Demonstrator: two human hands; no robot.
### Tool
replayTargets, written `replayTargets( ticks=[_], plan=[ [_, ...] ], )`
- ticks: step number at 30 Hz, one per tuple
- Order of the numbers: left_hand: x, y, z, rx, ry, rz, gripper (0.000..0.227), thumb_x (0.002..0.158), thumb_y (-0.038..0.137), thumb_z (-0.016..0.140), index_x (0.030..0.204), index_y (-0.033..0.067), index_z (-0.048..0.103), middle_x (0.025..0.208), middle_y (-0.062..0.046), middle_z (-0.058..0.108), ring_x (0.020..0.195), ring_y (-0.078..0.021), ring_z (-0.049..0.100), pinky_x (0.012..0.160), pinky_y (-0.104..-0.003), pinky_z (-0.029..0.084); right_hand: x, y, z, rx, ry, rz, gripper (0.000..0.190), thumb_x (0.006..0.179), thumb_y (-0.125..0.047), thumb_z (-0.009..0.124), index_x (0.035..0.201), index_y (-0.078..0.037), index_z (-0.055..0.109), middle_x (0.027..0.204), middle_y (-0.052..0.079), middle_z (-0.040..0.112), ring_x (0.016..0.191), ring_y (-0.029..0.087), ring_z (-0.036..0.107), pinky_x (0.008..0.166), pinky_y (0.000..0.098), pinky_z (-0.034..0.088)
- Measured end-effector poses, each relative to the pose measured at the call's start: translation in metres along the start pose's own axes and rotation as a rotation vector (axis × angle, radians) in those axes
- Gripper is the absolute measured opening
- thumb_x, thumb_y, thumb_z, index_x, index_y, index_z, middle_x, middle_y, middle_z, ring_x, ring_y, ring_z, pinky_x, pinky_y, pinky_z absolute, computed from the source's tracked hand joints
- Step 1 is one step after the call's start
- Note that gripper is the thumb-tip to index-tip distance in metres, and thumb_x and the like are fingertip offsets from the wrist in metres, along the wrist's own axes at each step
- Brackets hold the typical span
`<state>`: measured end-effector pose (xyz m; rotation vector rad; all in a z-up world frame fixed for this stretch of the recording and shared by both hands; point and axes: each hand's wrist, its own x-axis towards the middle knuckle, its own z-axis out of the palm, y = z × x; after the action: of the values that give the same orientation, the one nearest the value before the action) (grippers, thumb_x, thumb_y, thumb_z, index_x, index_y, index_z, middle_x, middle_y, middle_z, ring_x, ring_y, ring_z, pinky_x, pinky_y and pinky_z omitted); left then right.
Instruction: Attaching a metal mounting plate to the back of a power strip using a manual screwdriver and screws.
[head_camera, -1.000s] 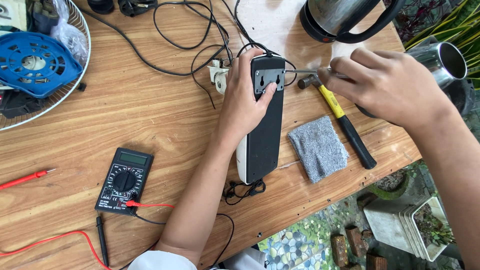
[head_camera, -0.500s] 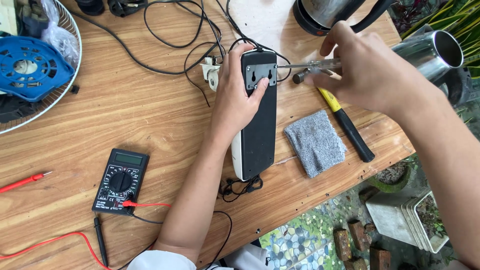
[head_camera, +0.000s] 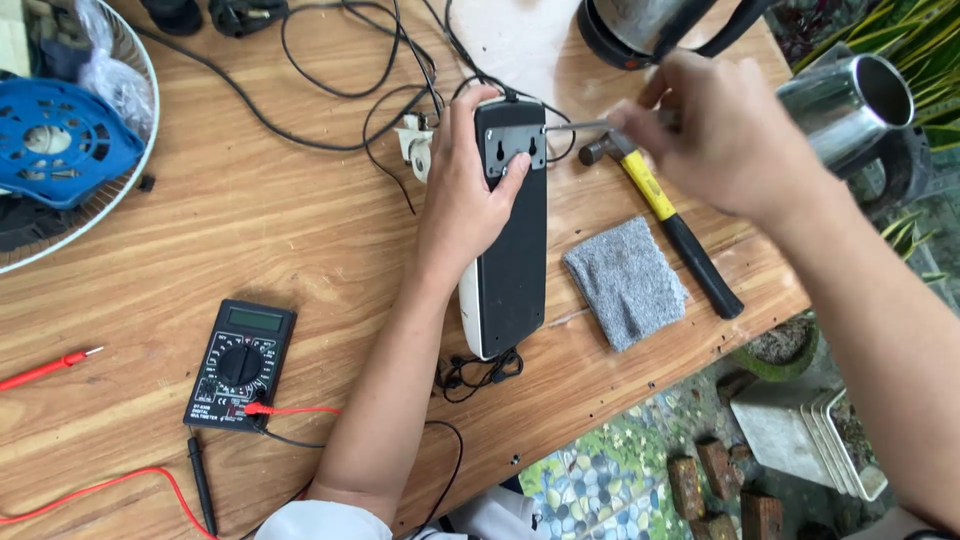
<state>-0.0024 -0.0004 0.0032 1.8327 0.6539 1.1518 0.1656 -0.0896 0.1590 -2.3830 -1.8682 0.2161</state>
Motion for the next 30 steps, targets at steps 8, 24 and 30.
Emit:
replayTargets(
  ticks=[8, 24, 30],
  plan=[
    [0.0, -0.006, 0.005, 0.026, -0.005, -0.036, 0.054, 0.095, 0.014, 0.071, 0.139, 0.0121, 0.039, 0.136, -0.016, 0.052, 0.128, -0.0357, 0.053, 0.11, -0.049, 0.043, 0.003, 0.043, 0.003, -0.711, 0.077, -0.649, 0.023, 0.112, -0.023, 0.06, 0.095, -0.008, 0.054, 0.076, 0.003, 0.053, 0.062, 0.02, 0.057, 0.053, 0.0348, 0.055],
    [0.002, -0.011, 0.011, 0.058, 0.024, -0.001, 0.058, 0.092, 0.014, 0.075, 0.139, 0.0118, 0.039, 0.138, -0.016, 0.054, 0.132, -0.0357, 0.053, 0.116, -0.05, 0.038, 0.009, 0.047, 0.005, -0.987, 0.149, -0.746, 0.02, 0.113, -0.03, 0.061, 0.105, -0.012, 0.06, 0.076, -0.004, 0.062, 0.07, 0.012, 0.065, 0.049, 0.0268, 0.058],
    [0.002, -0.01, 0.011, 0.056, 0.028, 0.016, 0.057, 0.093, 0.013, 0.074, 0.138, 0.0108, 0.04, 0.139, -0.018, 0.053, 0.134, -0.0366, 0.052, 0.116, -0.05, 0.039, 0.015, -0.012, -0.005, -0.041, -0.184, 0.292, 0.052, 0.115, -0.039, 0.062, 0.08, -0.002, 0.069, 0.063, 0.011, 0.056, 0.049, 0.02, 0.037, 0.049, 0.0355, 0.026]
  ],
)
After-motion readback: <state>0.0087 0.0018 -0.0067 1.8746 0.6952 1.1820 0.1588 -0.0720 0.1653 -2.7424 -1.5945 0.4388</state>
